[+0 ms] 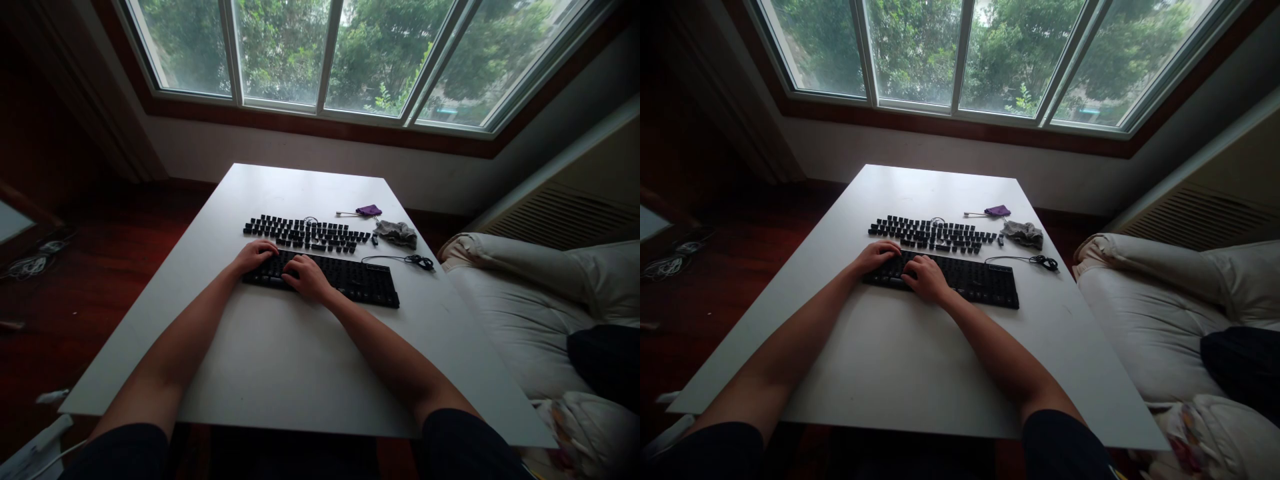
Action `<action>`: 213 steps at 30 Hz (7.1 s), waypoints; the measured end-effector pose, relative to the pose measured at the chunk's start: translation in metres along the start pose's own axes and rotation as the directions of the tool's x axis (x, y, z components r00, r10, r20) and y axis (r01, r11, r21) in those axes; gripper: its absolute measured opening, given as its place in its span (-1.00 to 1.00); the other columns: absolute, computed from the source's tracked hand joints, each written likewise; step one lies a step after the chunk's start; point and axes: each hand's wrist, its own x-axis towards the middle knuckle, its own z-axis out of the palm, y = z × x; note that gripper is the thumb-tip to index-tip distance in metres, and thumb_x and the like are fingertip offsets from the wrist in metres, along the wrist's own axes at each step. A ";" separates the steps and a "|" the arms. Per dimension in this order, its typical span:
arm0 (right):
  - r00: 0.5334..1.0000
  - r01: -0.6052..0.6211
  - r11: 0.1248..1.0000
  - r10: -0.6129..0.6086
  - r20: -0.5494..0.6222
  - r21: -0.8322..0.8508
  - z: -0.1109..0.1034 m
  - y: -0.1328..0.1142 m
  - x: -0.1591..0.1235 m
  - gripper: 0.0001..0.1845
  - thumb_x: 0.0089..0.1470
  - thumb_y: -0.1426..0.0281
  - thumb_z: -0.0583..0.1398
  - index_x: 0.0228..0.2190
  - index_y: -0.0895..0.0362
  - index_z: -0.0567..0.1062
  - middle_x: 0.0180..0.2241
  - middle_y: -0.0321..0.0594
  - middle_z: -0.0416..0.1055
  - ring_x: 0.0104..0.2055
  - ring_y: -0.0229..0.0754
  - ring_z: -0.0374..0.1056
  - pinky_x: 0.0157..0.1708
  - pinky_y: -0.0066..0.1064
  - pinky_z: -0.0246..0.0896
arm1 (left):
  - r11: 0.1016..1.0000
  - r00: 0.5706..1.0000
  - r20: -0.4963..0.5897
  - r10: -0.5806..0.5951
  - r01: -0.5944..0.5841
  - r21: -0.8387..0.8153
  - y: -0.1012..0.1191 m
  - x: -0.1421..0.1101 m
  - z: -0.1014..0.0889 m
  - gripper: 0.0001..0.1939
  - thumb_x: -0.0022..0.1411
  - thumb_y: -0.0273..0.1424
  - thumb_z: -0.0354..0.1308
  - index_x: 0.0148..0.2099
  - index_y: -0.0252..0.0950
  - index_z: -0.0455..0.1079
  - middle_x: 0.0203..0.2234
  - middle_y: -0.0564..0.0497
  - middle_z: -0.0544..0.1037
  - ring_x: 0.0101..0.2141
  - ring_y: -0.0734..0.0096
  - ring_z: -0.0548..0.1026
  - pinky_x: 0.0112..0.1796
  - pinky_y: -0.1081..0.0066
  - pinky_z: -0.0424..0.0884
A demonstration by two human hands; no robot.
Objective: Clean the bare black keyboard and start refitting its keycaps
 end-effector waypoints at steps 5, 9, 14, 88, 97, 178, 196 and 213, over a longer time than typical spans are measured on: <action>1.000 -0.022 0.999 0.022 -0.003 -0.046 0.001 -0.005 0.001 -0.93 0.20 0.34 0.31 -0.31 0.06 0.55 -0.31 -0.22 0.44 -0.19 -0.12 0.30 -0.15 -0.32 0.20 | 1.000 1.000 0.000 -0.013 0.013 -0.002 0.001 0.000 0.001 -0.75 0.23 -0.35 0.10 -0.21 -0.18 0.63 -0.08 -0.03 0.62 0.00 0.20 0.54 0.15 0.17 0.40; 1.000 0.004 0.987 -0.001 0.019 -0.162 0.000 -0.009 0.002 -0.91 0.23 0.31 0.29 -0.32 0.05 0.55 -0.29 -0.18 0.44 -0.16 -0.07 0.29 -0.16 -0.29 0.14 | 1.000 1.000 -0.005 -0.016 0.016 -0.001 0.002 0.000 0.001 -0.74 0.23 -0.34 0.10 -0.21 -0.18 0.63 -0.08 -0.03 0.62 0.00 0.20 0.54 0.15 0.17 0.40; 0.998 -0.039 0.987 0.045 0.040 -0.155 -0.001 -0.010 0.002 -0.90 0.24 0.30 0.28 -0.29 0.05 0.56 -0.29 -0.18 0.46 -0.16 -0.09 0.31 -0.17 -0.31 0.12 | 1.000 1.000 -0.012 -0.011 0.011 -0.016 0.001 0.000 0.002 -0.74 0.23 -0.35 0.10 -0.21 -0.19 0.63 -0.08 -0.03 0.62 0.00 0.21 0.54 0.15 0.19 0.40; 0.899 -0.223 0.938 0.302 -0.316 0.265 -0.016 0.021 -0.010 -0.74 0.25 0.30 0.12 -0.47 0.08 0.44 -0.38 -0.23 0.42 -0.27 -0.14 0.31 -0.21 -0.35 0.14 | 0.904 0.991 0.115 0.072 -0.114 0.413 0.067 0.010 0.003 -0.79 0.26 -0.25 0.17 -0.16 -0.18 0.57 -0.23 -0.03 0.56 -0.16 0.18 0.45 -0.08 0.23 0.36; 0.864 -0.256 0.905 0.372 -0.339 0.340 -0.018 0.025 -0.013 -0.72 0.25 0.24 0.11 -0.47 0.08 0.44 -0.42 -0.27 0.41 -0.33 -0.17 0.29 -0.27 -0.37 0.13 | 0.896 0.918 0.387 0.092 -0.246 0.369 0.101 0.005 0.013 -0.81 0.23 -0.25 0.20 -0.19 -0.15 0.60 -0.30 -0.03 0.58 -0.19 0.17 0.48 -0.12 0.25 0.36; 0.989 0.006 0.866 0.070 -0.133 0.500 -0.033 0.007 -0.010 -0.76 0.18 0.35 0.20 -0.40 0.14 0.66 -0.42 -0.25 0.57 -0.40 -0.25 0.42 -0.32 -0.44 0.24 | 0.897 0.987 0.030 0.156 -0.154 0.415 0.031 0.003 0.004 -0.82 0.31 -0.37 0.11 -0.17 -0.18 0.56 -0.09 -0.04 0.58 -0.08 0.18 0.48 0.06 0.10 0.33; 0.997 -0.026 0.973 0.043 -0.070 0.228 -0.019 0.007 -0.014 -0.79 0.24 0.36 0.16 -0.38 0.08 0.57 -0.31 -0.19 0.52 -0.24 -0.16 0.38 -0.14 -0.37 0.19 | 0.961 0.997 -0.011 0.079 -0.073 0.268 0.019 0.001 0.002 -0.79 0.30 -0.31 0.09 -0.17 -0.18 0.56 -0.15 -0.04 0.57 -0.09 0.20 0.49 0.04 0.16 0.38; 0.993 -0.102 0.991 0.107 0.048 -0.084 -0.005 0.009 -0.006 -0.64 0.18 0.23 0.33 -0.55 0.10 0.41 -0.46 -0.25 0.44 -0.33 -0.16 0.24 -0.31 -0.33 -0.12 | 0.993 0.995 -0.015 -0.103 0.102 -0.066 0.001 -0.001 -0.003 -0.69 0.24 -0.17 0.16 -0.14 -0.24 0.57 -0.20 -0.05 0.63 -0.12 0.17 0.55 0.01 0.19 0.44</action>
